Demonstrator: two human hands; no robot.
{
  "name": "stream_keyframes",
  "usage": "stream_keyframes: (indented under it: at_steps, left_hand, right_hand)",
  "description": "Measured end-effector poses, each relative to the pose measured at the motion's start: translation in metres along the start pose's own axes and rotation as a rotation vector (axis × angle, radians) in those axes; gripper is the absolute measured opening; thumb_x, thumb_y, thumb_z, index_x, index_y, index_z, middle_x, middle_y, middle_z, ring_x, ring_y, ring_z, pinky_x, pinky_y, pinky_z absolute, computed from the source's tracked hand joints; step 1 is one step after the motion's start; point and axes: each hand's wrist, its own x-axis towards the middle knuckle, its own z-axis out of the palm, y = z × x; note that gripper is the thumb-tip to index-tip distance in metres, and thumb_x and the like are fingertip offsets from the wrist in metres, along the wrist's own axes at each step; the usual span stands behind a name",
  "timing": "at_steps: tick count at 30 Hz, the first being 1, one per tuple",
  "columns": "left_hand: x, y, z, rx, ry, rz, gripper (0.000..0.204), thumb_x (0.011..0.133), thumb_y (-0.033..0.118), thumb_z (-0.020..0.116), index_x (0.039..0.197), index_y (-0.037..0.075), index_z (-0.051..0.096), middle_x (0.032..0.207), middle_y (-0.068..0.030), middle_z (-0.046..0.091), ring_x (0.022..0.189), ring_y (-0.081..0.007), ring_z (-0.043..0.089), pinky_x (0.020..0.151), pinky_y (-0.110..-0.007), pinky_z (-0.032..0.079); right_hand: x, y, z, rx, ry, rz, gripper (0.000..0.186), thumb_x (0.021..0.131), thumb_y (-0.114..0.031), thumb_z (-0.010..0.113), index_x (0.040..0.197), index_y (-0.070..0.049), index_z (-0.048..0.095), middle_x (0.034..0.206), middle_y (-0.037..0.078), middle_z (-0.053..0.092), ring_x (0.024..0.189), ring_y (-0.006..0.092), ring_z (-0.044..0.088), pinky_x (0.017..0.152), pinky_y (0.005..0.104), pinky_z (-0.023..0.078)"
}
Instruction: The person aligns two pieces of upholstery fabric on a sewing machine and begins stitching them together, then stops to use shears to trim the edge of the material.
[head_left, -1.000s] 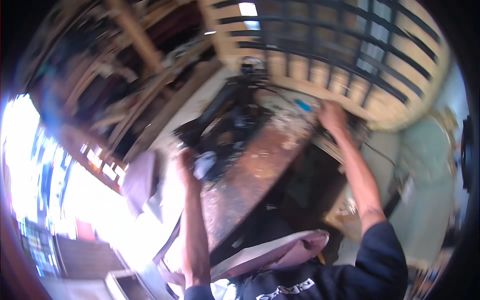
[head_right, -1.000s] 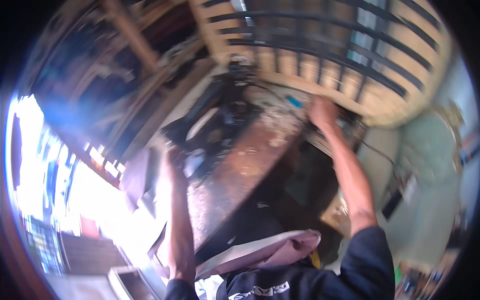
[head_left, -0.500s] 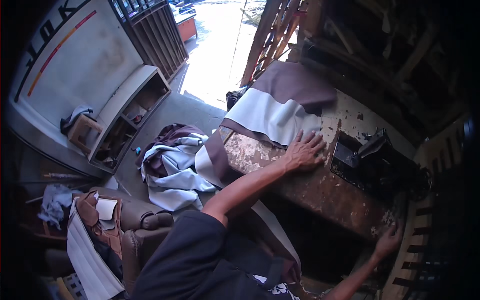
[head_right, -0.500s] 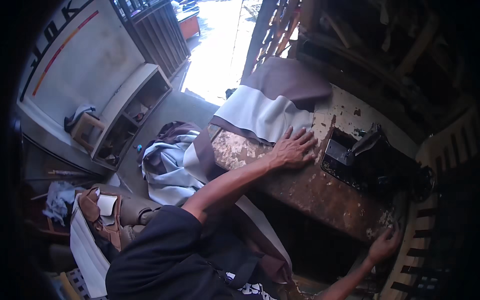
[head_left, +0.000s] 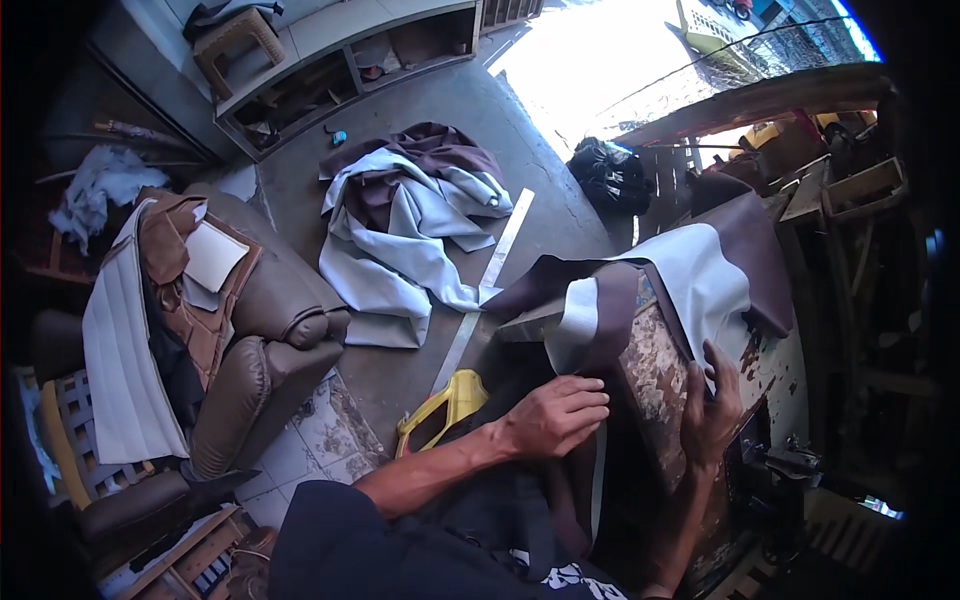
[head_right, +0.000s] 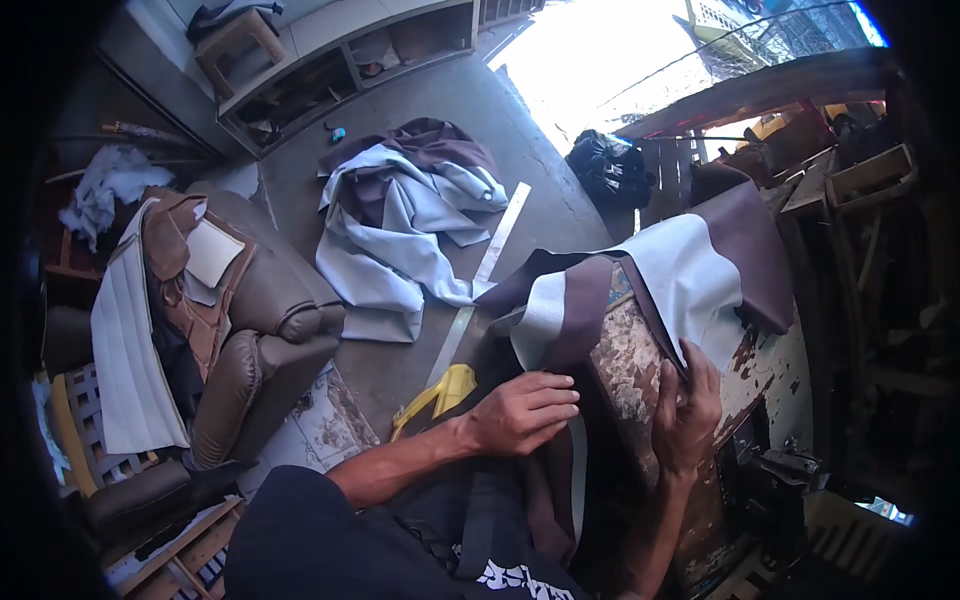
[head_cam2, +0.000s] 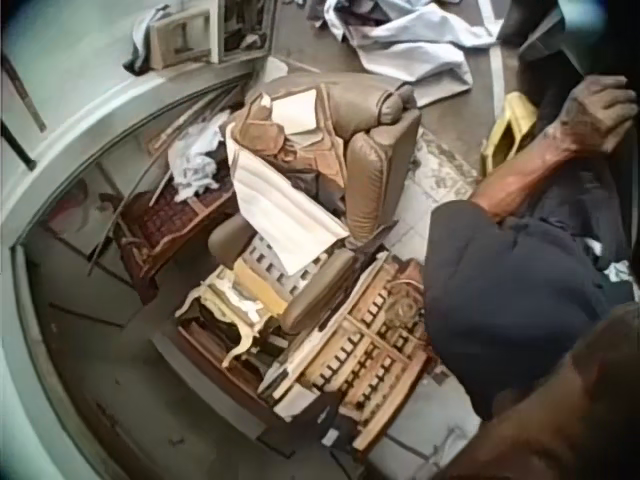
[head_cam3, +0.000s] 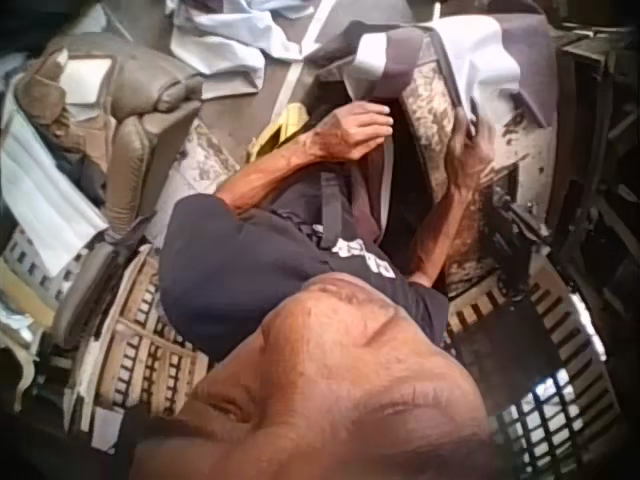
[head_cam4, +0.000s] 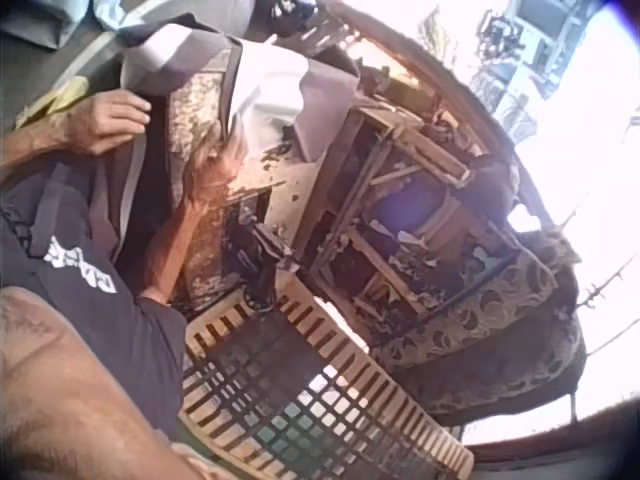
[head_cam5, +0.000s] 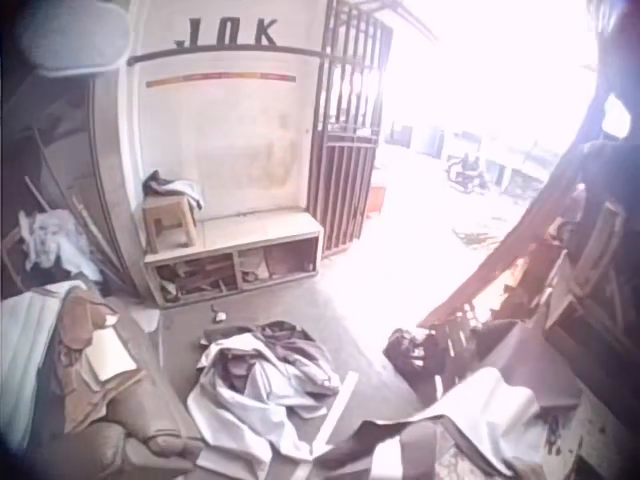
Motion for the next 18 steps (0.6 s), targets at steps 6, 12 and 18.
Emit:
stream_keyframes:
  at_steps: [6, 12, 18]
  left_hand:
    - [-0.153, -0.158, -0.046, 0.191, 0.242, -1.078, 0.022, 0.096, 0.015, 0.061, 0.111, 0.000, 0.067, 0.104, -0.0181, 0.070, 0.101, -0.0367, 0.067, 0.091, -0.045, 0.052]
    - [-0.257, -0.379, -0.086, 0.444, 0.337, -1.824, 0.093, 0.084, 0.049, 0.077, 0.151, -0.002, 0.037, 0.142, -0.0362, 0.048, 0.133, -0.0496, 0.050, 0.114, -0.052, 0.043]
    - [-0.150, -0.551, -0.146, 0.966, 0.191, -1.515, 0.125, 0.076, 0.052, 0.088, 0.167, 0.025, 0.007, 0.171, -0.0261, 0.003, 0.156, -0.0544, 0.006, 0.103, -0.088, 0.028]
  right_hand:
    - [0.073, -0.080, 0.109, -0.072, -0.377, -0.291, 0.071, 0.089, -0.045, 0.079, 0.145, -0.008, 0.057, 0.150, 0.018, 0.053, 0.144, 0.0381, 0.046, 0.122, 0.0589, 0.027]
    - [0.087, -0.090, 0.149, -0.270, -0.421, -0.345, 0.056, 0.087, -0.049, 0.079, 0.125, -0.010, 0.070, 0.128, 0.007, 0.069, 0.133, 0.0323, 0.055, 0.122, 0.0622, 0.023]
    - [0.093, -0.097, 0.143, -0.160, -0.473, -0.201, 0.028, 0.091, -0.042, 0.077, 0.108, -0.020, 0.080, 0.104, 0.001, 0.077, 0.113, 0.0266, 0.067, 0.119, 0.0630, 0.032]
